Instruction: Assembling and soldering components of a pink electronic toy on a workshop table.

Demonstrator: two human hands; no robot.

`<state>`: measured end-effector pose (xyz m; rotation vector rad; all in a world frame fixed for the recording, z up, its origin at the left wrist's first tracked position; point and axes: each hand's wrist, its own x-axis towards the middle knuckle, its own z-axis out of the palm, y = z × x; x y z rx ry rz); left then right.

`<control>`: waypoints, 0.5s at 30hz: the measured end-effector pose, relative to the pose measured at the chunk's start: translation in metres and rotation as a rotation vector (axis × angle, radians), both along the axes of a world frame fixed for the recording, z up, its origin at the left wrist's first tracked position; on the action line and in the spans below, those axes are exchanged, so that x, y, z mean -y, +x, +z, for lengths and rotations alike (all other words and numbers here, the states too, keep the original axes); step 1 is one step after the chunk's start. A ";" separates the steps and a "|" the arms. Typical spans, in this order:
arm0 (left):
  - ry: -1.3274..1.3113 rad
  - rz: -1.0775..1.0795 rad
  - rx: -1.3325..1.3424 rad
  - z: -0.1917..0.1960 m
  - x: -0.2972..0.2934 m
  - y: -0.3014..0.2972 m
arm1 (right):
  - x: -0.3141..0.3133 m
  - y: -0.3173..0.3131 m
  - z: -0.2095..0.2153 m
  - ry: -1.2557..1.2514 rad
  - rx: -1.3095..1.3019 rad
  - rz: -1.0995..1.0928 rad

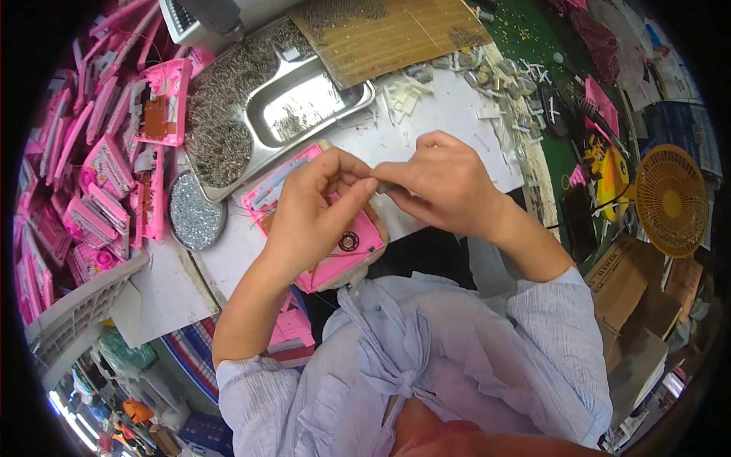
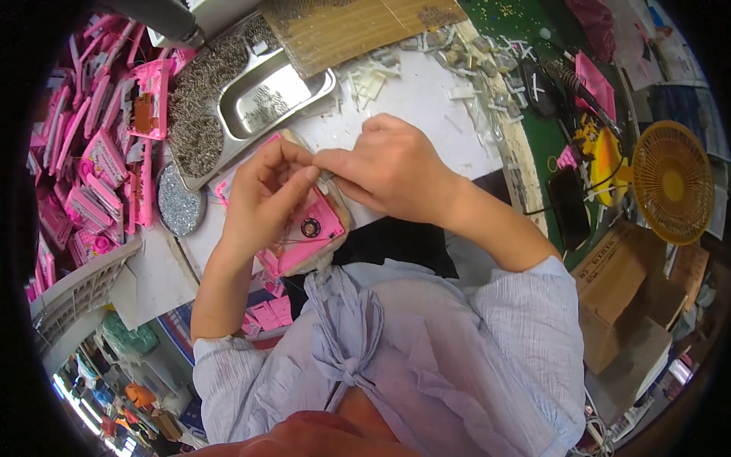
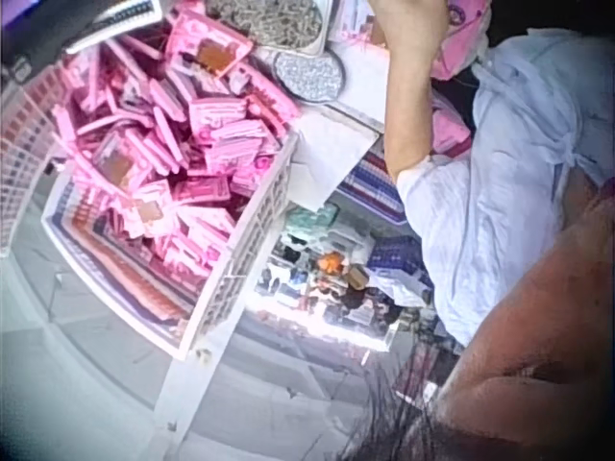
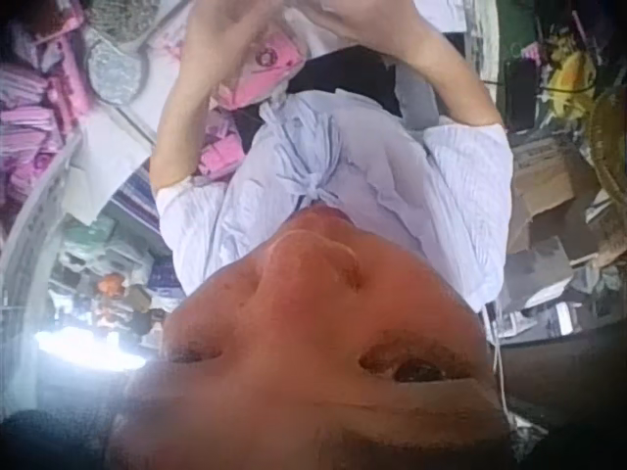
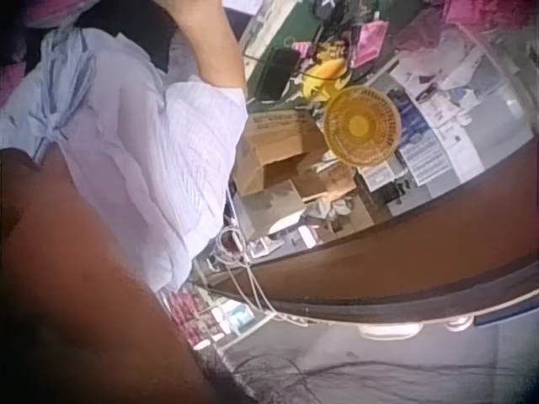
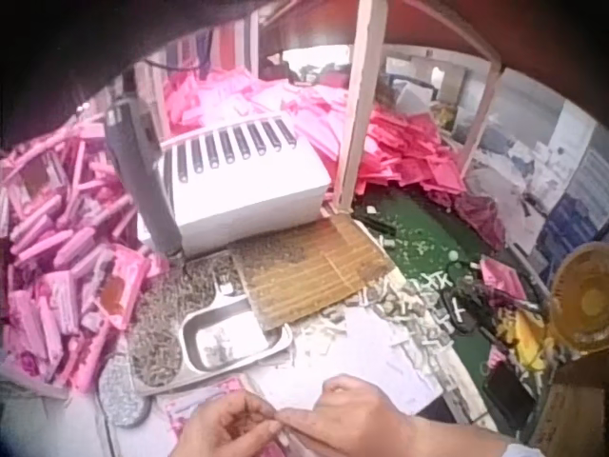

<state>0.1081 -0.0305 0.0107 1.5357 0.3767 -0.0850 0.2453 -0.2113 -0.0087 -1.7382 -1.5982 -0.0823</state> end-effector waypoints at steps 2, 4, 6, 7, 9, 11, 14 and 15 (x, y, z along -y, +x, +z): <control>-0.155 -0.031 0.021 0.006 -0.002 0.001 | 0.008 0.002 0.006 -0.026 -0.179 0.035; -0.189 0.039 0.067 0.001 0.002 0.000 | 0.009 -0.010 -0.001 0.039 -0.553 -0.003; -0.160 0.051 0.111 -0.007 0.007 0.004 | 0.012 -0.017 -0.002 0.044 -0.772 -0.054; -0.117 0.028 0.131 -0.012 0.009 0.007 | 0.013 -0.017 -0.004 0.044 -0.850 -0.082; 0.014 -0.071 0.134 -0.013 0.009 0.015 | 0.017 -0.016 -0.010 0.042 -1.006 -0.141; 0.186 -0.223 0.098 -0.006 0.005 0.026 | 0.028 -0.010 -0.008 -0.007 -1.171 -0.135; 0.613 -0.357 0.302 -0.002 -0.023 0.061 | 0.045 -0.001 -0.008 -0.005 -1.200 -0.163; 0.799 -0.384 0.394 -0.007 -0.037 0.076 | 0.051 0.002 -0.011 0.019 -1.191 -0.177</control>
